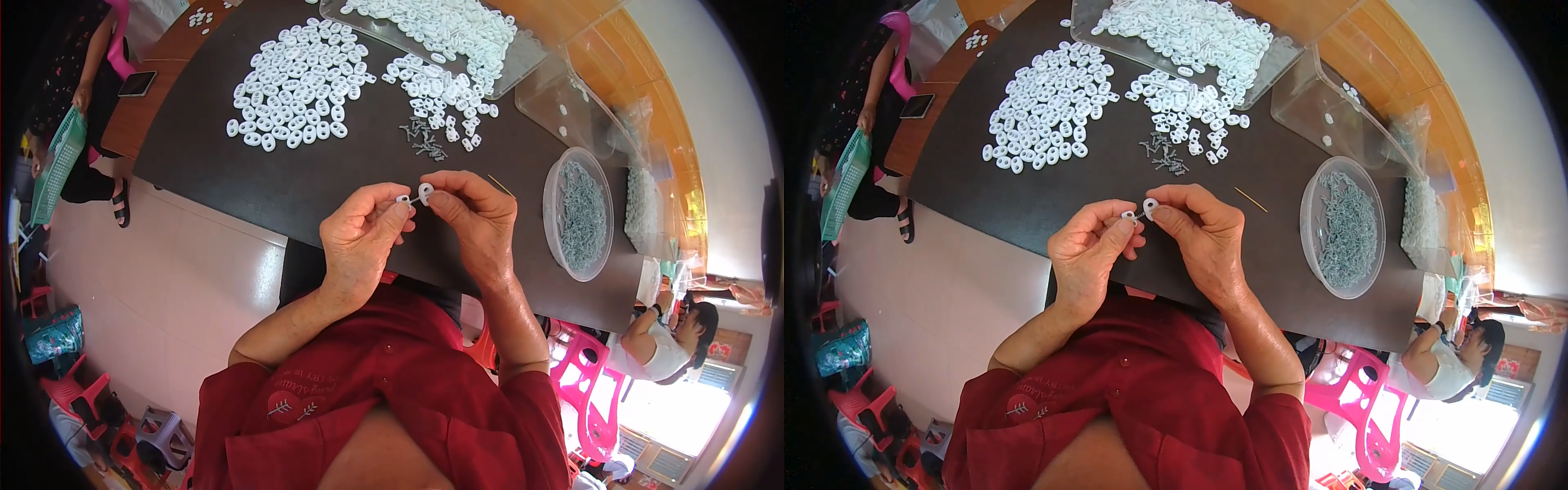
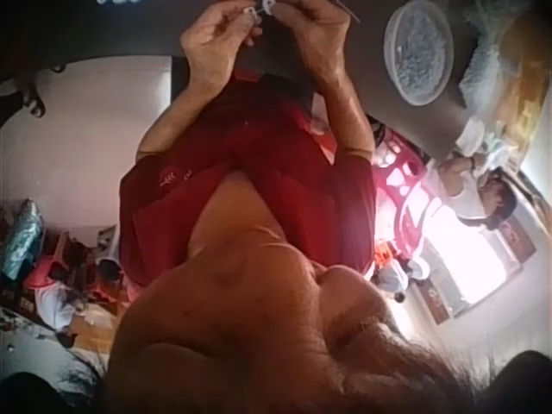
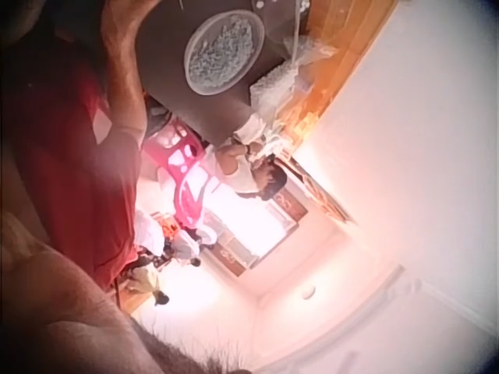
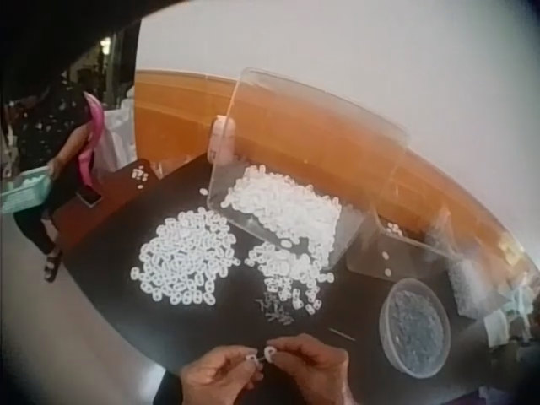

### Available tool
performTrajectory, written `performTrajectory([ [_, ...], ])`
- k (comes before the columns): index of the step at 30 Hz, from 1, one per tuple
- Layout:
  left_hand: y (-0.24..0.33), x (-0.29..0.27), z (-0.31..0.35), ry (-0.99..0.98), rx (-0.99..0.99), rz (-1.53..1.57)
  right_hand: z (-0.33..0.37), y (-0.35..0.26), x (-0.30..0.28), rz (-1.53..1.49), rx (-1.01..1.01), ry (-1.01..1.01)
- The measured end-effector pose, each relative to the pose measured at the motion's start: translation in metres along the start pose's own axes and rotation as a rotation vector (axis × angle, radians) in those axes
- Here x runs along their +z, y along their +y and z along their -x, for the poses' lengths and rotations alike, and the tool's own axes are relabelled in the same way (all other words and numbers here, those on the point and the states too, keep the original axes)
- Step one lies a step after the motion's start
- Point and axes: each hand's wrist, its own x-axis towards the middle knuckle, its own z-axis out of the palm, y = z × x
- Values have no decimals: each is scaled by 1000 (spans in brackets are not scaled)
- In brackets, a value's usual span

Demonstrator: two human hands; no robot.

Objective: Assembling small plastic rings with metal components by hand.

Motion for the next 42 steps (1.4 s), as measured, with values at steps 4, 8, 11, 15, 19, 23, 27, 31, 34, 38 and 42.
performTrajectory([
  [4,1,0,0,13,-20,-34,-1,3,-1,67,-44,-44],
  [8,1,0,0,25,-14,-35,0,4,1,102,-67,-48],
  [11,0,1,0,23,5,-18,1,5,3,167,-112,-34],
  [15,-1,2,-1,18,29,-24,4,-1,10,116,-51,5],
  [19,-6,-1,-2,2,47,10,4,1,13,78,-50,30],
  [23,-9,2,-3,5,84,42,5,10,10,159,-120,22],
  [27,-12,3,-5,4,109,76,9,11,14,235,-235,37],
  [31,-8,2,-8,-20,29,187,13,11,14,339,-287,50],
  [34,-2,6,-9,15,-66,187,14,14,11,396,-345,51],
  [38,1,9,-9,47,-93,197,16,14,10,459,-377,84],
  [42,7,11,-7,46,-140,217,12,11,6,624,-525,101],
])
